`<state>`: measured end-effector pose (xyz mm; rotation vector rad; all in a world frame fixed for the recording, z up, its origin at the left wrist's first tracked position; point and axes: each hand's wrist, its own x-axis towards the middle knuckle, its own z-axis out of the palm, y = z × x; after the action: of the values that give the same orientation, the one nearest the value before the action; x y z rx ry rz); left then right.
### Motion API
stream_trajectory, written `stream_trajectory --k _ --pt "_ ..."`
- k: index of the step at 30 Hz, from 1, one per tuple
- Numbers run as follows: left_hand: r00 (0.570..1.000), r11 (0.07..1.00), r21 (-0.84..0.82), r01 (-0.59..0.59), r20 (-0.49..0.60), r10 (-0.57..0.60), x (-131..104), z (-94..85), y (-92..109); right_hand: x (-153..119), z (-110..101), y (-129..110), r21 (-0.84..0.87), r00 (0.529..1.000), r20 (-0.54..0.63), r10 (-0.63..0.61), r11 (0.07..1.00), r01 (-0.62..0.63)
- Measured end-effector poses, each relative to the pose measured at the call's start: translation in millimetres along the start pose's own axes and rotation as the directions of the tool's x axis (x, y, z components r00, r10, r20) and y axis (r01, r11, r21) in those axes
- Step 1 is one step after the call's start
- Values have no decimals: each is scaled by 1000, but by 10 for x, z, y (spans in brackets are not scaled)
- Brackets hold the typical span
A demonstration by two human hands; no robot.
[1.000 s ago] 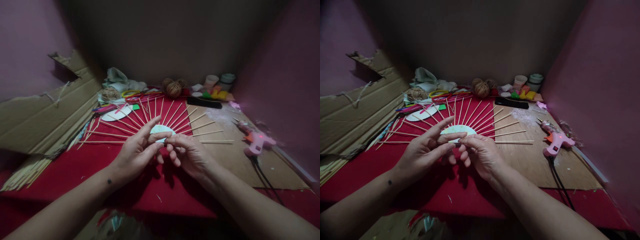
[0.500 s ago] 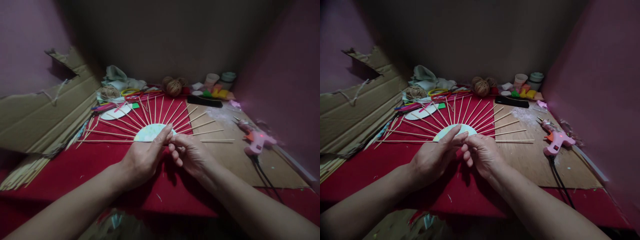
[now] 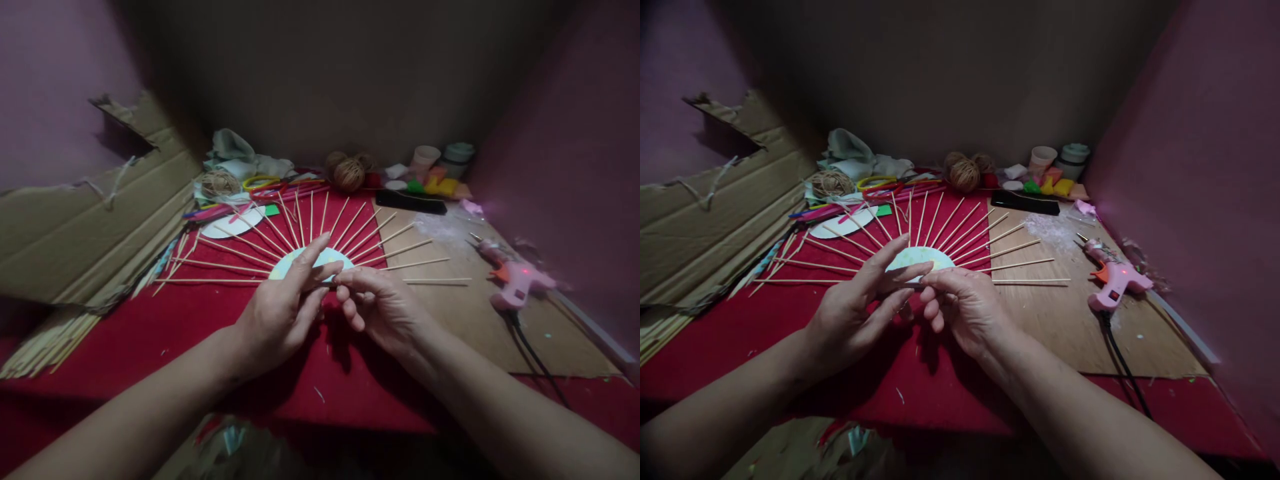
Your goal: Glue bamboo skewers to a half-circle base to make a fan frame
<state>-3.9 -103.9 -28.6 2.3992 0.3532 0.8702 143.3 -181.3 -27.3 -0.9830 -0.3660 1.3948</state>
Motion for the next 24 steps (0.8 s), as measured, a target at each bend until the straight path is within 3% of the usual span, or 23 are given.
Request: stream_trajectory --k 4,8,10,13,15,17,20,24 --pt "978 945 257 -201 3 207 9 3 -54 12 -11 10 -8 999 -8 -31 999 31" --pt "972 896 386 -220 11 234 4 11 -101 7 -12 -11 3 998 -7 -60 998 60" --pt "984 925 343 -166 -3 178 5 1 -92 3 -8 -30 9 997 -13 -80 997 80" --pt "998 994 98 41 -48 -36 17 -28 -45 4 -3 -40 -9 997 -33 -76 997 75" --pt "981 981 -71 178 -61 -183 27 -42 -17 6 -2 -27 -36 998 -20 -61 998 60" --pt "970 961 -161 224 -58 -236 31 -47 -6 5 -1 -3 -53 999 13 -42 998 43" --pt "986 984 -95 153 -45 -158 21 -41 -11 -2 0 29 -41 998 52 -23 999 25" --pt "994 971 212 -107 -14 113 1 -14 -31 2 -9 48 -10 999 47 -28 1000 29"
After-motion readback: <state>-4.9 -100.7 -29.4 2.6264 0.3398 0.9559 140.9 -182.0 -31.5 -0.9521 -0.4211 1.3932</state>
